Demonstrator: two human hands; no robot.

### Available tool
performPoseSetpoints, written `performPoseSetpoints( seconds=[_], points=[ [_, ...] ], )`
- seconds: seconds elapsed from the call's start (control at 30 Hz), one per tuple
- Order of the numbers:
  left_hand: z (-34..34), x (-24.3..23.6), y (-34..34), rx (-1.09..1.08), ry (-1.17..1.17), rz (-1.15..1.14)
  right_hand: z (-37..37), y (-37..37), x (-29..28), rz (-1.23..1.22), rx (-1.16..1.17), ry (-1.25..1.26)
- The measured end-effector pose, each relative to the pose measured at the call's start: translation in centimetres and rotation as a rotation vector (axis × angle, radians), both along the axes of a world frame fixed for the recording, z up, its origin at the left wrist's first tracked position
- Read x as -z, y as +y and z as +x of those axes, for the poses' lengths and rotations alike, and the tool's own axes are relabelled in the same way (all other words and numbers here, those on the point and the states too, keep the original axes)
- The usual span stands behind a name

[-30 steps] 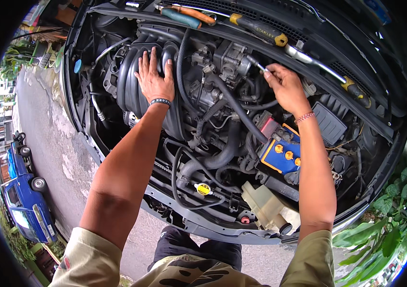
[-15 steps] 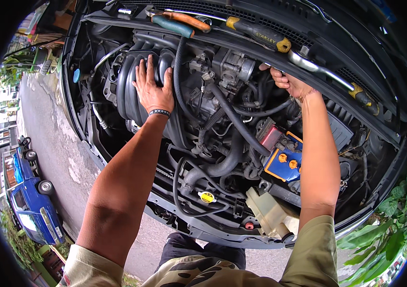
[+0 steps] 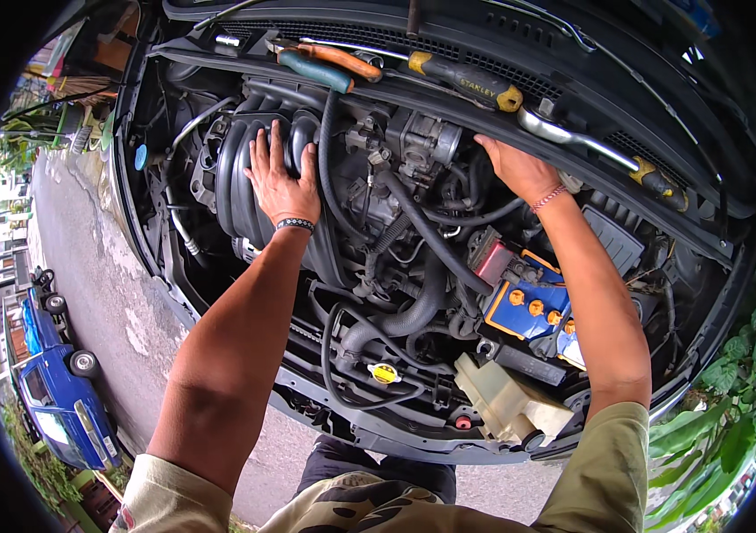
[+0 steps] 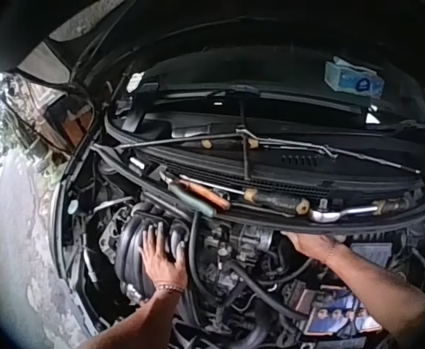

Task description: The person is dismantling and inspecting parts of a car engine using various hand tools.

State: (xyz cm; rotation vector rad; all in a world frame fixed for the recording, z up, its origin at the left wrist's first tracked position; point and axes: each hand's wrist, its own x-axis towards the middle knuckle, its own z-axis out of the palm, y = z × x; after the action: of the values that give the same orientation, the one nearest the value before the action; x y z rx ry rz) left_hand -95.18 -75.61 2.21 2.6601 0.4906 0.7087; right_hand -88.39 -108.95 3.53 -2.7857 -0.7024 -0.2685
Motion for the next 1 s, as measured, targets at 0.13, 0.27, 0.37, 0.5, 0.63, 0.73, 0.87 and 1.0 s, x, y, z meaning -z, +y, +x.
performPoseSetpoints(
  seconds=[0.13, 0.27, 0.37, 0.5, 0.63, 0.73, 0.87, 1.0],
  points=[
    [-0.1, 0.2, -0.3, 0.003, 0.014, -0.01, 0.1, 0.3, -1.3, 0.138, 0.153, 0.401],
    [-0.2, 0.2, -0.1, 0.002, 0.014, 0.005, 2.1, -0.7, -1.6, 0.274, 0.067, 0.677],
    [-0.2, 0.0, -0.4, 0.008, 0.014, 0.001, 1.2, -1.6, -0.8, 0.249, 0.074, 0.601],
    [-0.1, -0.3, -0.1, 0.015, 0.024, -0.023, 1.1, -1.0, -1.4, 0.127, 0.052, 0.428],
    [-0.1, -0.1, 0.0, 0.018, 0.018, -0.017, 1.1, 0.3, -1.5, 0.062, -0.054, 0.312],
    [0.0, 0.0, -0.5, 0.005, 0.015, -0.005, 2.1, -1.3, 0.3, 0.057, 0.014, 0.244],
    [-0.3, -0.5, 0.2, -0.003, 0.031, -0.008, 1.5, -0.3, 0.1, -0.045, -0.1, -0.021],
    [-0.3, -0.4, -0.2, 0.007, 0.033, -0.026, 1.0, 0.5, 1.2, -0.04, 0.101, 0.074]
  ],
)
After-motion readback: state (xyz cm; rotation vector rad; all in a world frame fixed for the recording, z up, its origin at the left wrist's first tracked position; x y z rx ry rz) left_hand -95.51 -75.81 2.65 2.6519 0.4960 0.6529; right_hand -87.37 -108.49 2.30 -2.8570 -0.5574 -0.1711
